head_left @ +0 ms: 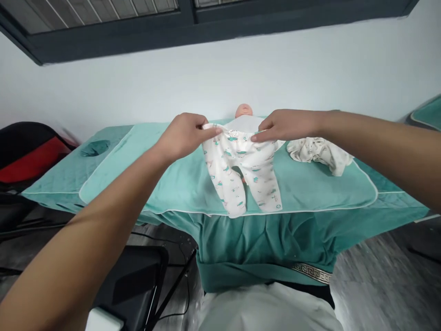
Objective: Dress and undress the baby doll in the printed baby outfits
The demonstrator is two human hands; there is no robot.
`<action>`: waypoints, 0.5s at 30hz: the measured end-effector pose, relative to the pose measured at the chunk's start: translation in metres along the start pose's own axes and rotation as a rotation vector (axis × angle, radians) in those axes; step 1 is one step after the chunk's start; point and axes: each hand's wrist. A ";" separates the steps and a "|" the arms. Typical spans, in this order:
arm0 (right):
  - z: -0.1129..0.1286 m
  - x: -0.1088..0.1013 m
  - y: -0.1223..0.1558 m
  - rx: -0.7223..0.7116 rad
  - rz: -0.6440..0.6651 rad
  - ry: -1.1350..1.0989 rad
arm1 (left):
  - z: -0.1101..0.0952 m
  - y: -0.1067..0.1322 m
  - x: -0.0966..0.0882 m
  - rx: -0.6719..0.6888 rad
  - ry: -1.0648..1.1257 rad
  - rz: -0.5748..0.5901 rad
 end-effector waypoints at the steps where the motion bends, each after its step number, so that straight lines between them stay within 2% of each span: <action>1: 0.003 0.006 -0.006 0.023 0.056 0.021 | -0.001 -0.001 0.005 -0.017 0.091 -0.041; 3: 0.015 0.018 -0.014 0.025 0.167 -0.033 | -0.003 -0.001 0.015 -0.039 0.284 -0.096; 4: 0.024 0.024 -0.017 0.001 0.173 -0.119 | -0.004 -0.001 0.020 -0.046 0.377 -0.119; 6: 0.040 0.034 -0.022 -0.065 0.120 -0.355 | -0.005 0.002 0.032 -0.059 0.533 -0.180; 9: 0.056 0.047 -0.033 -0.141 -0.064 -0.659 | 0.004 0.013 0.052 -0.068 0.671 -0.230; 12: 0.050 0.056 -0.053 -0.126 -0.230 -0.785 | 0.022 0.027 0.074 -0.127 0.667 -0.118; 15: 0.027 0.068 -0.079 -0.073 -0.290 -0.864 | 0.044 0.033 0.094 -0.288 0.623 -0.039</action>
Point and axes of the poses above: each hand's wrist, its own y-axis away from the middle knuckle, its own x-axis out of the palm, z = x × y, and after that the axes turned 11 degrees about -z, right-handed
